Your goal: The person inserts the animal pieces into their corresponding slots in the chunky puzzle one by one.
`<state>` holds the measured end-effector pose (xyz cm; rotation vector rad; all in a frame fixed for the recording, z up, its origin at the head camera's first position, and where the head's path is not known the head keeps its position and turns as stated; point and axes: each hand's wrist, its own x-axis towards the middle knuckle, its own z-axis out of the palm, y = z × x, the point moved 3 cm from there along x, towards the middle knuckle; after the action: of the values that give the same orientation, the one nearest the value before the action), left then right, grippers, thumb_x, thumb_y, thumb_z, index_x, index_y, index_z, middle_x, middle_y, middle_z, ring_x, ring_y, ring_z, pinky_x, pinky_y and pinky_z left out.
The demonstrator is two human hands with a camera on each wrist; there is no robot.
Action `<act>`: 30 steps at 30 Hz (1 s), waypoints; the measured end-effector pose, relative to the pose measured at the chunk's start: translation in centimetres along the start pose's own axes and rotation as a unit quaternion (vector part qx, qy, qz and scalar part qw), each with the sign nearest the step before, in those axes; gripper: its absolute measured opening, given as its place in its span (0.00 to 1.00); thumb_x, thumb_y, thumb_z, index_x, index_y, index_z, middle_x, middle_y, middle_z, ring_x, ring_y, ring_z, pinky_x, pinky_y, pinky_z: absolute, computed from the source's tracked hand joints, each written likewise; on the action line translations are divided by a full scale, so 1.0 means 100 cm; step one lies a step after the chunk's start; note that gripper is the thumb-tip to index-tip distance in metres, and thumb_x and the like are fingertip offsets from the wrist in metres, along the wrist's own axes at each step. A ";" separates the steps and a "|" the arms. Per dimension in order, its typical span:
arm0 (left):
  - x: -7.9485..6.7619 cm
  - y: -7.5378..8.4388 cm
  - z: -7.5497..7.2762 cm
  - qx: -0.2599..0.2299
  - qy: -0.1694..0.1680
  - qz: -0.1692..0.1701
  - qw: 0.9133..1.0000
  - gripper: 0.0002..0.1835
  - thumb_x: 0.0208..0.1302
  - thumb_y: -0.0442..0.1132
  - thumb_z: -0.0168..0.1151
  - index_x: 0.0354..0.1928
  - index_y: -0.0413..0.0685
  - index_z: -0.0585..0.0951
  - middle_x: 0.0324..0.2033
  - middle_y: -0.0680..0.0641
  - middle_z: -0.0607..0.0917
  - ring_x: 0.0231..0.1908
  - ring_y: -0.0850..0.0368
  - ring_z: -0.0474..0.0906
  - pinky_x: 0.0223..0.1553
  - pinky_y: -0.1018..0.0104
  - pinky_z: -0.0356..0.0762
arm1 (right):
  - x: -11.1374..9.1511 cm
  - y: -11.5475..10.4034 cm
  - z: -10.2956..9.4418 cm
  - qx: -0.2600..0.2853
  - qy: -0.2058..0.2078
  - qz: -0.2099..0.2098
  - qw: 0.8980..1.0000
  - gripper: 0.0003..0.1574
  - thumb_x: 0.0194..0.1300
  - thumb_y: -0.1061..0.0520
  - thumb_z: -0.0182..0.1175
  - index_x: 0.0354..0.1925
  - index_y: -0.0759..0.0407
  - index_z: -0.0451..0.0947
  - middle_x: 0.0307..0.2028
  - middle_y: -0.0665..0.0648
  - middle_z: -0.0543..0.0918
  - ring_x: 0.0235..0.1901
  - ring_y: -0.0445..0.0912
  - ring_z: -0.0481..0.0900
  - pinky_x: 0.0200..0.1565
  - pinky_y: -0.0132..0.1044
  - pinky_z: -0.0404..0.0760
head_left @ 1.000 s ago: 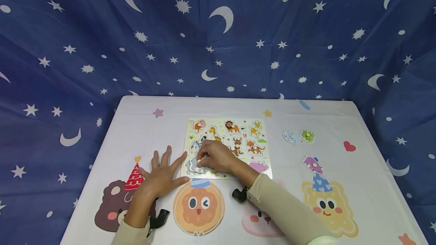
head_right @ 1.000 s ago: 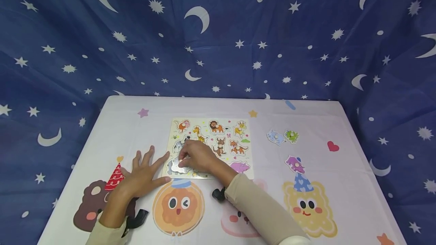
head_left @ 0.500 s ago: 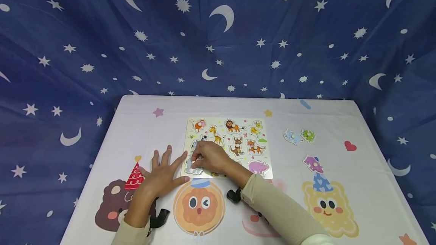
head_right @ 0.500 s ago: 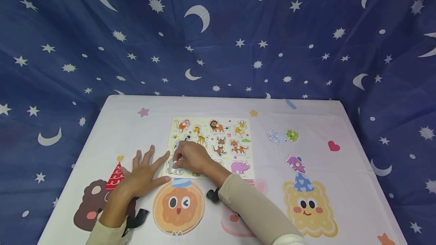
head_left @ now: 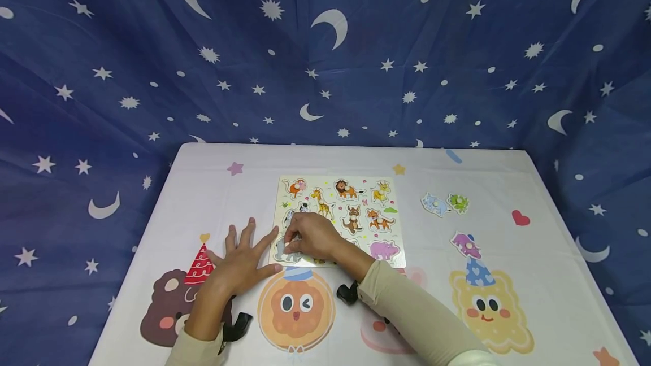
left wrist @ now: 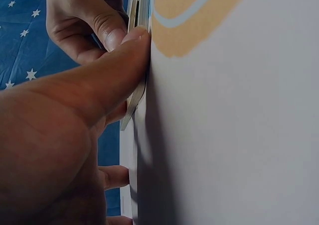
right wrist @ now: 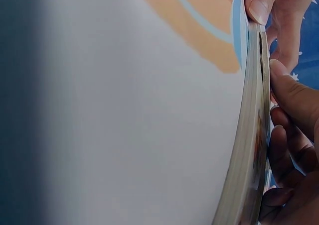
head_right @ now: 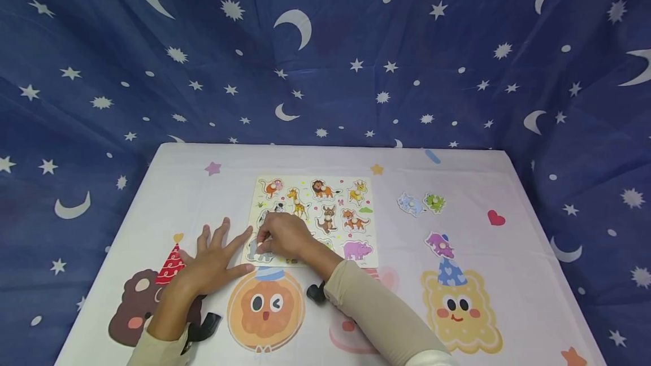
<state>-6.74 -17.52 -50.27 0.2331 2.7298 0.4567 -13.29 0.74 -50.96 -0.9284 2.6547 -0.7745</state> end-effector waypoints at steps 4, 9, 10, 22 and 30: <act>0.000 0.000 0.000 -0.002 0.003 0.000 1.000 0.45 0.61 0.67 0.65 0.78 0.70 0.62 0.80 0.32 0.47 0.74 0.14 0.35 0.49 0.04 0.32 | 0.001 0.001 0.000 0.013 -0.001 0.012 1.000 0.10 0.54 0.43 0.77 0.31 0.43 0.88 0.32 0.39 0.80 0.31 0.32 0.75 0.38 0.25 0.75; 0.000 -0.001 0.001 0.000 0.000 -0.002 1.000 0.45 0.61 0.67 0.66 0.78 0.71 0.61 0.80 0.32 0.47 0.74 0.14 0.35 0.49 0.04 0.33 | 0.001 0.003 0.000 0.030 -0.007 0.027 0.999 0.09 0.54 0.44 0.77 0.30 0.42 0.88 0.32 0.38 0.80 0.31 0.31 0.75 0.37 0.25 0.75; 0.000 -0.001 0.001 0.001 -0.001 -0.002 1.000 0.45 0.61 0.67 0.66 0.78 0.71 0.61 0.80 0.32 0.46 0.74 0.15 0.35 0.49 0.04 0.33 | 0.001 0.003 0.000 0.032 -0.007 0.027 0.999 0.09 0.53 0.44 0.78 0.30 0.42 0.88 0.32 0.38 0.80 0.31 0.31 0.75 0.36 0.25 0.75; 0.000 -0.002 0.000 0.000 0.002 -0.003 1.000 0.45 0.61 0.67 0.65 0.78 0.71 0.61 0.80 0.32 0.47 0.74 0.14 0.35 0.49 0.03 0.33 | 0.002 -0.001 0.000 -0.012 -0.004 -0.008 1.000 0.10 0.55 0.43 0.76 0.32 0.42 0.87 0.33 0.39 0.79 0.31 0.32 0.75 0.35 0.26 0.74; 0.000 -0.001 0.001 -0.001 -0.005 -0.004 1.000 0.45 0.62 0.67 0.65 0.79 0.71 0.61 0.81 0.33 0.46 0.75 0.15 0.34 0.50 0.04 0.32 | 0.003 -0.001 0.001 -0.032 -0.019 0.004 0.999 0.11 0.55 0.41 0.76 0.31 0.40 0.85 0.33 0.37 0.77 0.32 0.32 0.74 0.37 0.27 0.75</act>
<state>-6.71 -17.59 -50.40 0.2221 2.7184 0.4558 -13.44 0.44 -50.94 -0.9384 2.6630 -0.6685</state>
